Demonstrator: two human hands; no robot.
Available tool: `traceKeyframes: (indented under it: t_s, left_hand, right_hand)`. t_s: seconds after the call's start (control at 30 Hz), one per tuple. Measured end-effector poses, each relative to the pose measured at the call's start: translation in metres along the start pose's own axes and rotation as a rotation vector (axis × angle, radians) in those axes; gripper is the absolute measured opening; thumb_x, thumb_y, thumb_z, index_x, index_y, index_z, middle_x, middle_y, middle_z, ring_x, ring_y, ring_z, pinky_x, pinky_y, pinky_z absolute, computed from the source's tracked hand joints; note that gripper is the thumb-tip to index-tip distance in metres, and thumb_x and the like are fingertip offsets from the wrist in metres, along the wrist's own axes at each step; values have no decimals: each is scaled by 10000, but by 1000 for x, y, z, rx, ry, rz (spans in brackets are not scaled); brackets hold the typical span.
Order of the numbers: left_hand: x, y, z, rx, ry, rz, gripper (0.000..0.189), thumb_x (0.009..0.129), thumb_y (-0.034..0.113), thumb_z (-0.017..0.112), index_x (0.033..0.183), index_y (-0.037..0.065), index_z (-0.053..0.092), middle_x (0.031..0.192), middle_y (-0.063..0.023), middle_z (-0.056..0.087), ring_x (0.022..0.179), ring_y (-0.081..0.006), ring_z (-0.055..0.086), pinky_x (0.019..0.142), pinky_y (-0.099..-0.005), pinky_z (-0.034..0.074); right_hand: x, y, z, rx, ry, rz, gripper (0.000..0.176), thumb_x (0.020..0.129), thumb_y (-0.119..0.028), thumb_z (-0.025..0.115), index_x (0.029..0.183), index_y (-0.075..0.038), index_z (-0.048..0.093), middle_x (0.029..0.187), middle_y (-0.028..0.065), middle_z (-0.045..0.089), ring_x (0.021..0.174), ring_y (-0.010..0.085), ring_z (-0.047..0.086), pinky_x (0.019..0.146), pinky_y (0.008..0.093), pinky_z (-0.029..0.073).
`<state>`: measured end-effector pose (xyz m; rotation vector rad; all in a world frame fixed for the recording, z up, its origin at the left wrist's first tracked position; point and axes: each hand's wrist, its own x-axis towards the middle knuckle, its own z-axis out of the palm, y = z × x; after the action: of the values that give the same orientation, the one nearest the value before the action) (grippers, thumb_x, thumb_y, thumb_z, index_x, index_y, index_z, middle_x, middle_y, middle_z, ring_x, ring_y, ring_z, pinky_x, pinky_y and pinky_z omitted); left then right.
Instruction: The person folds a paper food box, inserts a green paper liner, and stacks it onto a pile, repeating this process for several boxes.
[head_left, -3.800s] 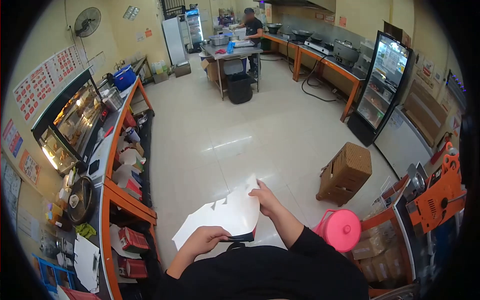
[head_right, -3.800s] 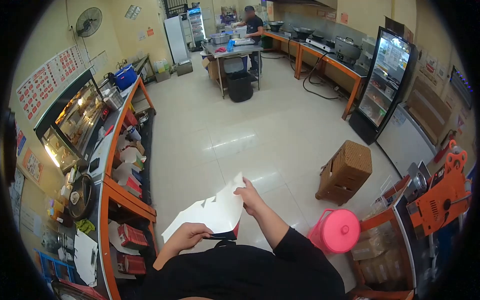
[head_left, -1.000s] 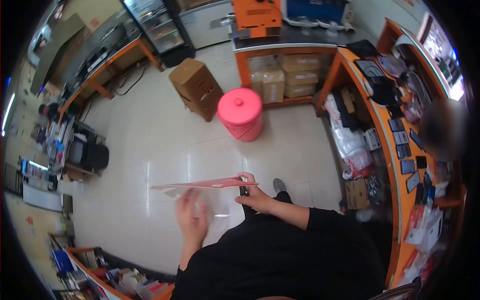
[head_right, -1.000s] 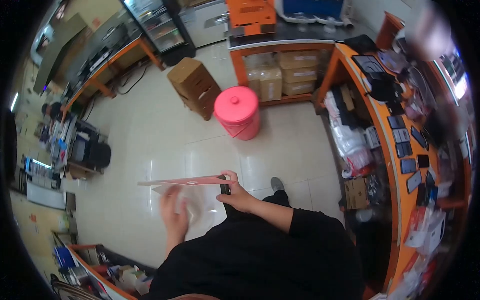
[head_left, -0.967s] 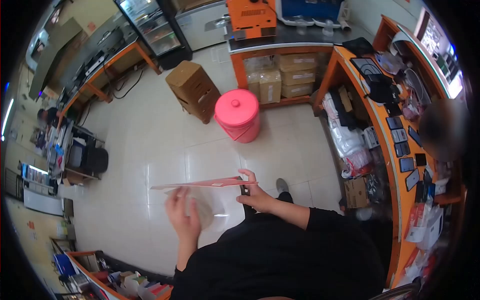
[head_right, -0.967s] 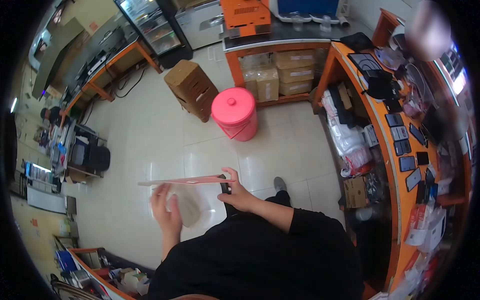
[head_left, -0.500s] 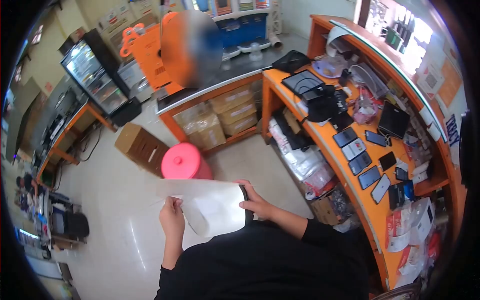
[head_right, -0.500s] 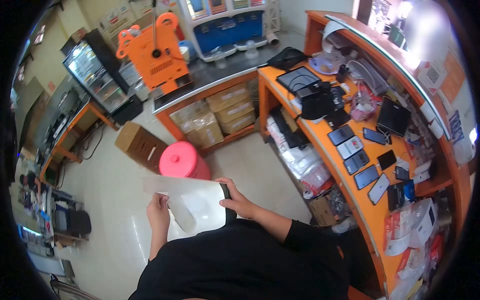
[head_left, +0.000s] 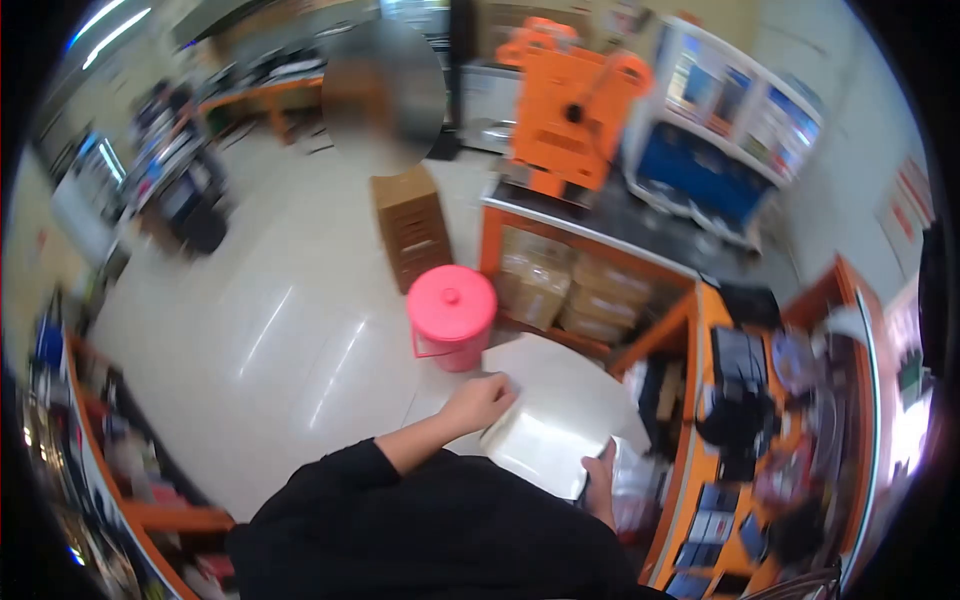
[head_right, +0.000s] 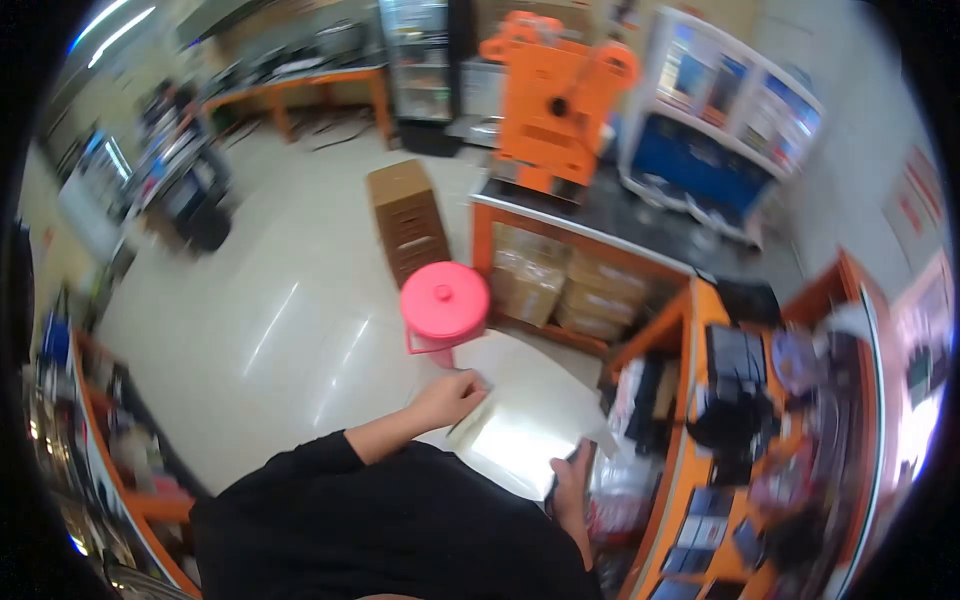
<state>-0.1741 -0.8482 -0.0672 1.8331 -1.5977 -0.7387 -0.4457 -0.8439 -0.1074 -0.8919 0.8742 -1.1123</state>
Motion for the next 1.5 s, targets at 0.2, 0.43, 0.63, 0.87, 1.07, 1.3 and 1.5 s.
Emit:
traceKeyframes:
  t_s: [0.2,0.43,0.63,0.87,1.07,1.3,1.5]
  left_hand:
    - [-32,-38,-43,-495,109,273,590,883,321,644,1387,103,428,1427,-204,406,1299,-323,427,1061,-399,362]
    - [-164,-88,-86,-397,391,96,1279,577,627,842,1526,118,153,1523,-230,129,1456,-404,55,1167,-496,89]
    - [-291,-133,-124,-776,964,-141,964,709,334,666,1504,95,176,1491,-140,232,1408,-284,233,1153,-398,194]
    - [-481,-214,-175,-743,1219,-323,1030,771,650,580,1522,89,155,1493,-157,258,1404,-280,244,1153,-410,182]
    - [-590,-200,-194,-531,1398,-364,1155,660,387,827,1510,71,111,1445,-161,295,1380,-288,284,1120,-411,283]
    - [-670,-199,-205,-264,1773,-379,1279,636,378,838,1505,49,-41,1539,-207,133,1454,-316,133,1167,-431,159]
    - [-722,-158,-209,253,1975,-695,1309,668,275,812,1473,7,-184,1561,-216,-26,1476,-336,-21,1177,-450,53]
  right_hand:
    - [66,-25,53,58,-305,231,702,742,-148,522,1415,-42,352,1277,161,504,1175,312,515,1003,390,426]
    - [111,16,189,-15,-896,706,671,891,-302,543,1474,-81,295,1409,126,453,1281,282,466,1070,408,385]
    - [23,56,353,-55,-1386,639,1049,849,-663,574,1556,-127,14,1607,137,50,1478,272,109,1175,423,183]
    - [-107,163,503,-344,-1982,449,1425,631,-661,795,1525,-70,-143,1587,240,-80,1482,339,-18,1173,408,124]
    - [-236,218,602,-519,-1933,696,1307,697,-422,847,1529,-42,-87,1565,236,114,1451,335,175,1161,418,205]
    - [-340,261,687,-274,-2310,541,1200,743,-408,808,1548,-96,-26,1568,208,158,1466,316,130,1172,418,169]
    - [-465,277,759,42,-2629,737,1249,693,-480,817,1550,-79,0,1576,147,166,1459,284,169,1171,424,163]
